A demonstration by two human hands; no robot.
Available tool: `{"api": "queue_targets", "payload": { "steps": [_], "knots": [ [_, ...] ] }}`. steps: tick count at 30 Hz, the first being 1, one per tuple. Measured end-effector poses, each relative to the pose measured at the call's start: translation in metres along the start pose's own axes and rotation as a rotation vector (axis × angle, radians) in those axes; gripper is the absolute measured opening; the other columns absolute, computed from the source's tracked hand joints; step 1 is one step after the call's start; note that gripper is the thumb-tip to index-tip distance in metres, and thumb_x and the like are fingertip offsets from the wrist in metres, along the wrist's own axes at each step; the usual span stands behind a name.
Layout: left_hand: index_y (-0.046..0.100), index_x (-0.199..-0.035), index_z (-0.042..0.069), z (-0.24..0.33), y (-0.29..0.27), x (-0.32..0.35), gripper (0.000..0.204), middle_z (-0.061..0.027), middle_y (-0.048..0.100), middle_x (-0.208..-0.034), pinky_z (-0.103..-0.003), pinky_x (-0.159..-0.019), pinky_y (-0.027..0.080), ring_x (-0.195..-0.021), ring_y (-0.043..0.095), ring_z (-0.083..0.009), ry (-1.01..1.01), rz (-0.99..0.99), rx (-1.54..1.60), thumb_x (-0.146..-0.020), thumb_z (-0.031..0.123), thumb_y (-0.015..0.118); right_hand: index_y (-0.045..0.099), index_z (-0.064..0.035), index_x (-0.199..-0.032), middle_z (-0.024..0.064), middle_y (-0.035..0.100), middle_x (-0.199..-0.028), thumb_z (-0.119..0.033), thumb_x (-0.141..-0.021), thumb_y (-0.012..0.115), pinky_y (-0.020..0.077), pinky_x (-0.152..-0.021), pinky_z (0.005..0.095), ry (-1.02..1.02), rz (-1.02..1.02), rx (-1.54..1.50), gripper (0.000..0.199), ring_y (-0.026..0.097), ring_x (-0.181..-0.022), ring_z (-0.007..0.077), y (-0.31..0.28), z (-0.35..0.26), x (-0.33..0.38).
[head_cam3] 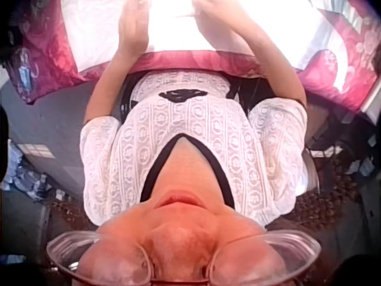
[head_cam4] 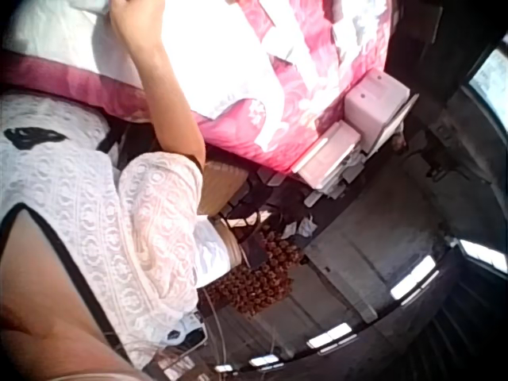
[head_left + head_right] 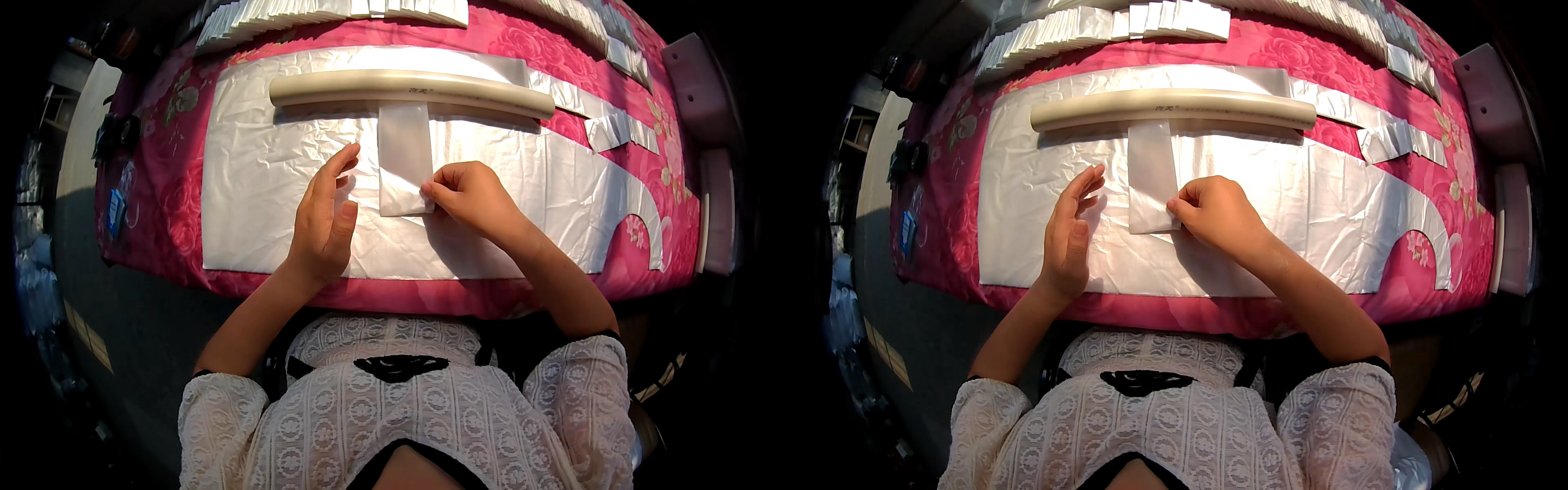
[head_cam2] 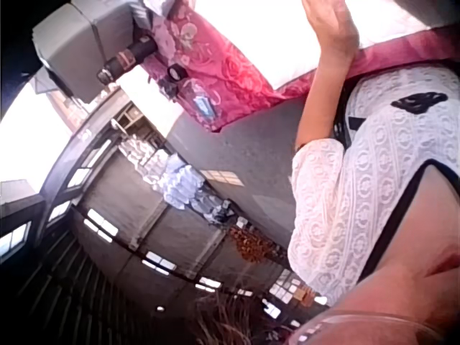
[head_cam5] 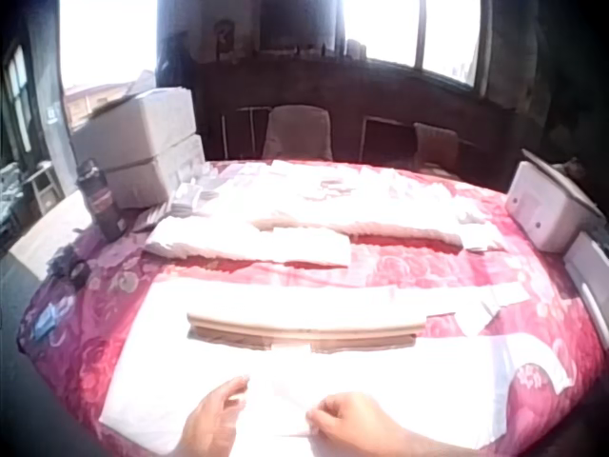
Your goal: The person repeatedly unrolls a plastic film, wraps small rectangular items, and places them on a table. The person handles the film roll and items by hand, arranging the wrapped units in rows on a pink cloth-covered surface.
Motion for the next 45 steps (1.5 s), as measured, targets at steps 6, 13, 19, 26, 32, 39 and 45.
{"api": "queue_targets", "payload": {
  "steps": [6,13,19,26,32,39,45],
  "knots": [
    [0.03,-0.133,-0.007,0.006,0.06,0.025,0.076,-0.0236,0.029,-0.14,-0.044,-0.107,0.022,-0.131,0.028,-0.0345,0.216,-0.426,-0.739,-0.078,0.038,0.059,0.063,0.0022,-0.089,0.0112,0.063,-0.072,-0.019,-0.079,0.063,0.0472,-0.059,0.0298,0.048,-0.004,0.057,0.023,0.061,-0.064,0.0171,0.0,-0.004,0.004],
    [0.038,-0.127,-0.006,0.009,0.053,0.014,0.07,-0.0213,0.038,-0.134,-0.042,-0.101,0.03,-0.124,0.038,-0.0327,0.249,-0.366,-0.664,-0.072,0.027,0.065,0.05,-0.0054,-0.119,0.0135,0.046,-0.127,-0.023,-0.071,0.07,0.0406,-0.094,0.0364,-0.781,0.406,0.829,0.056,0.045,-0.115,0.0289,0.002,-0.044,0.034],
    [0.05,-0.112,-0.003,0.014,0.042,-0.003,0.05,-0.0163,0.053,-0.118,-0.037,-0.081,0.042,-0.098,0.054,-0.0289,0.332,-0.244,-0.546,-0.066,0.007,0.066,0.048,-0.0028,-0.123,0.0115,0.047,-0.13,-0.02,-0.071,0.065,0.0367,-0.1,0.0377,-0.874,0.104,0.766,0.058,0.043,-0.12,0.0289,-0.001,-0.031,0.012],
    [0.055,-0.106,-0.002,0.017,0.049,-0.003,0.038,-0.0154,0.059,-0.11,-0.034,-0.077,0.045,-0.094,0.058,-0.0274,0.45,-0.21,-0.68,-0.068,0.001,0.061,0.055,0.0005,-0.113,0.0121,0.054,-0.121,-0.001,-0.064,0.058,0.0423,-0.093,0.0359,-0.92,0.139,0.723,0.048,0.05,-0.111,0.0287,-0.007,-0.038,0.015],
    [0.057,-0.105,-0.003,0.039,0.041,0.036,0.035,-0.0148,0.061,-0.105,-0.036,-0.079,0.047,-0.095,0.06,-0.0259,0.634,-0.234,-0.583,-0.071,0.004,0.058,0.061,-0.0008,-0.094,0.007,0.062,-0.099,-0.007,-0.068,0.057,0.0482,-0.079,0.032,-1.08,0.272,0.752,0.026,0.058,-0.092,0.0222,0.021,-0.036,0.057],
    [0.056,-0.106,-0.003,0.023,0.038,0.045,0.038,-0.0152,0.061,-0.104,-0.036,-0.077,0.048,-0.094,0.06,-0.0259,0.557,-0.246,-0.557,-0.071,0.008,0.061,0.063,-0.0058,-0.097,0.0052,0.062,-0.099,-0.008,-0.07,0.058,0.0498,-0.071,0.0318,-1.071,0.177,0.64,0.027,0.059,-0.086,0.0212,0.031,-0.028,0.068],
    [0.053,-0.115,-0.003,0.014,0.03,0.034,0.045,-0.0108,0.064,-0.092,-0.033,-0.067,0.046,-0.081,0.061,-0.0226,0.257,-0.19,-0.489,-0.072,0.009,0.063,0.067,-0.0074,-0.088,0.0085,0.063,-0.072,-0.012,-0.076,0.062,0.0462,-0.06,0.0309,-0.777,0.135,0.324,0.013,0.059,-0.066,0.0203,0.011,-0.018,0.044]
  ]
}}
Point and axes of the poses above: each hand's wrist, its own x-axis away from the middle knuckle, its own y-axis out of the palm, z = x × y, the point moved 7 cm from there along -x, towards the middle knuckle
